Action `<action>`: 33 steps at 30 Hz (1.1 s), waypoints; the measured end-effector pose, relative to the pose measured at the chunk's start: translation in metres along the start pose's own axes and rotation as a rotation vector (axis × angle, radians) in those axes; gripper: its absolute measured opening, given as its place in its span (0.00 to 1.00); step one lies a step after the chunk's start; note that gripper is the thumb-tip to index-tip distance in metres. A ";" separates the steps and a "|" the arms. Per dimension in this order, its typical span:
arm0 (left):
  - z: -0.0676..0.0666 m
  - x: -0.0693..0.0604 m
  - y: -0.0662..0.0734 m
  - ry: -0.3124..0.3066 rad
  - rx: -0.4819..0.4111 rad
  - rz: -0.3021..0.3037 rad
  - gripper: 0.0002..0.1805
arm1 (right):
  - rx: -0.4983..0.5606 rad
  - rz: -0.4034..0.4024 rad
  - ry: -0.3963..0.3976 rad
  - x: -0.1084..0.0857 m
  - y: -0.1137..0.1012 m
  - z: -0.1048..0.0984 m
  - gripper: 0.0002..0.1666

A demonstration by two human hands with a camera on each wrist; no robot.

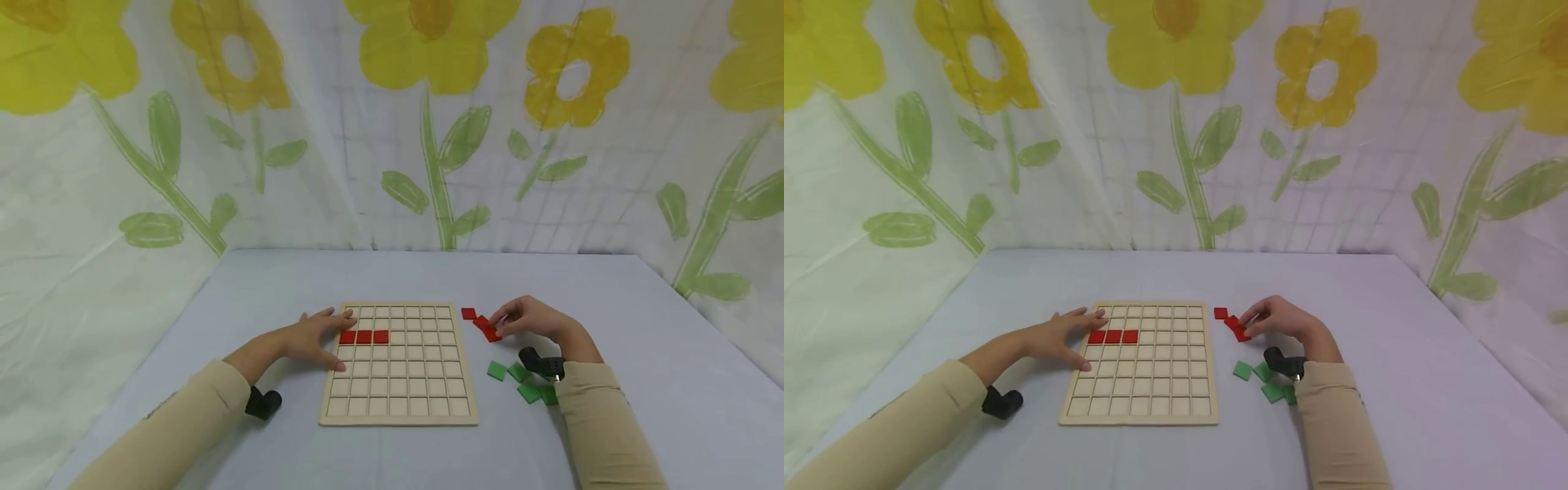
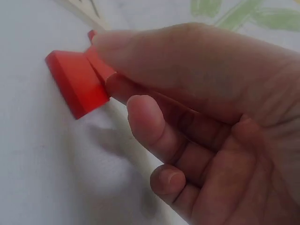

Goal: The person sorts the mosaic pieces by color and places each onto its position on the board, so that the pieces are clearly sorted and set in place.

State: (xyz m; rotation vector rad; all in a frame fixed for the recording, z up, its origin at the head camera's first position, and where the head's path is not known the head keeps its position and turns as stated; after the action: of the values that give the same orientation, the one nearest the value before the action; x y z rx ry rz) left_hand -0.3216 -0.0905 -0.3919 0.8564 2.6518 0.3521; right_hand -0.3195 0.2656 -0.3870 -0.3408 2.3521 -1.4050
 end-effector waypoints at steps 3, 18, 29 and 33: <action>0.001 0.001 0.000 -0.001 0.004 -0.003 0.49 | -0.011 0.008 0.011 0.000 0.002 -0.001 0.18; 0.000 0.000 0.000 0.004 0.018 -0.009 0.49 | -0.043 -0.005 -0.014 0.004 0.012 0.004 0.20; 0.001 0.000 -0.001 0.005 0.020 -0.031 0.48 | -0.119 0.005 0.064 0.005 0.009 0.001 0.17; 0.002 0.000 -0.001 0.005 0.025 -0.028 0.48 | -0.124 0.012 0.089 0.004 0.010 -0.001 0.18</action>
State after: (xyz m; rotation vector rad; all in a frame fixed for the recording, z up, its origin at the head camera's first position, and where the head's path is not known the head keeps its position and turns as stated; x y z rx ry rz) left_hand -0.3221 -0.0911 -0.3940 0.8261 2.6753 0.3157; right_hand -0.3239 0.2692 -0.3967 -0.3038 2.5157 -1.2965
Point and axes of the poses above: each hand's wrist, its own x-axis towards the middle knuckle, its own z-axis out of the palm, y = z × x, the point moved 9 cm from there along x, towards the middle knuckle, and after that the axes turned 9 degrees about x, right-handed, at the moved point
